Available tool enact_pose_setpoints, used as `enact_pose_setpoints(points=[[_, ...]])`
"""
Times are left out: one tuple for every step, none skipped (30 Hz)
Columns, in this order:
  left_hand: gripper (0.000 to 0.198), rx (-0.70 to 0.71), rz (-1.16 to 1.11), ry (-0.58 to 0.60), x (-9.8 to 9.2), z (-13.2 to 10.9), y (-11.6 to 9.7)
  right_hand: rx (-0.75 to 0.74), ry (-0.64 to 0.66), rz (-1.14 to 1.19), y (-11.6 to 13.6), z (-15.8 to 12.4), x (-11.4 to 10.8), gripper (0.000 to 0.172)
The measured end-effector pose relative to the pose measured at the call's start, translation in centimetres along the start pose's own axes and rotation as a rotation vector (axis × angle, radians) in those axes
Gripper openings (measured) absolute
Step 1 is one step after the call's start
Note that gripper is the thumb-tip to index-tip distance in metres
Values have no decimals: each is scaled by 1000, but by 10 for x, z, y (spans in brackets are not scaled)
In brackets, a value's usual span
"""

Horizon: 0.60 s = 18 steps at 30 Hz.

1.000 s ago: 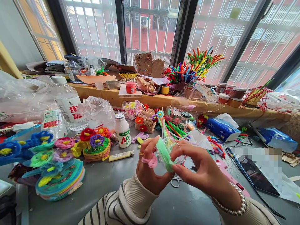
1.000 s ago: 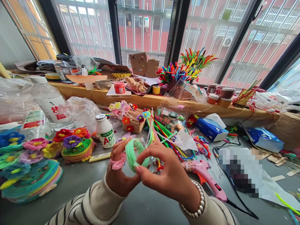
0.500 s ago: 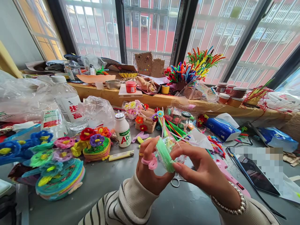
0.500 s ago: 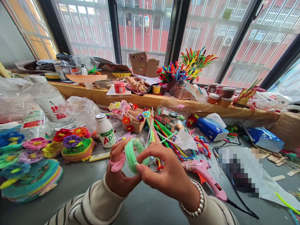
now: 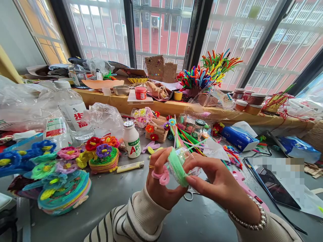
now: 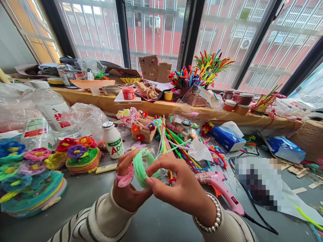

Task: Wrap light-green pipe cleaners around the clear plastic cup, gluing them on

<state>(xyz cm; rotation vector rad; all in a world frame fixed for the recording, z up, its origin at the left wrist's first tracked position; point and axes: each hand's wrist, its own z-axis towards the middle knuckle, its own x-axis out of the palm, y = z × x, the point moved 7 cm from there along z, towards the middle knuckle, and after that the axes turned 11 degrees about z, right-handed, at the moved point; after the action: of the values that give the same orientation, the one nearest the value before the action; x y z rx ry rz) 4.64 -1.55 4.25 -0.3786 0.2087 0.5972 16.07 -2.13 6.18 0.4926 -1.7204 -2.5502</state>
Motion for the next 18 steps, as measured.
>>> enact_pose_setpoints(points=[[63,-2,4,1,0,0,0,7,0,-1,0,0,0,5],[63,-6,7,4,0,0,1,12,3,-1,0,0,0,5],[63,-10,9,6,1,0,1,14,5,0,-1,0,0,4],[63,-13,10,9,1,-1,2,14,6,2,0,0,0,4],[64,-17,12,10,1,-1,2,13,4,4,0,0,-1,3],[64,-21,14,12,1,-1,2,12,2,7,-1,1,-1,3],[64,-23,15,11,1,-1,3,13,0,7,-1,1,-1,3],[64,-24,16,10,1,-1,3,16,0,7,-1,1,-1,4],[64,-25,16,9,1,-1,3,19,1,6,-2,1,-1,5],[63,-25,16,8,1,-1,3,20,3,7,-2,0,-1,5],[63,-23,15,8,1,-1,3,22,6,7,-2,0,-1,5],[63,-21,15,7,1,-1,2,22,7,7,-3,0,-2,5],[63,-20,16,6,1,-1,2,22,7,9,-3,0,-2,5],[64,-19,17,4,1,-1,2,20,7,10,-3,0,-2,5],[64,-15,17,3,1,-1,2,19,8,9,-3,0,-2,6],[64,-14,14,3,1,-1,2,20,8,9,-3,0,-2,6],[65,-12,10,5,1,-1,2,20,9,8,-3,0,-2,6],[65,-11,4,5,1,-1,2,21,11,9,-3,1,-2,6]])
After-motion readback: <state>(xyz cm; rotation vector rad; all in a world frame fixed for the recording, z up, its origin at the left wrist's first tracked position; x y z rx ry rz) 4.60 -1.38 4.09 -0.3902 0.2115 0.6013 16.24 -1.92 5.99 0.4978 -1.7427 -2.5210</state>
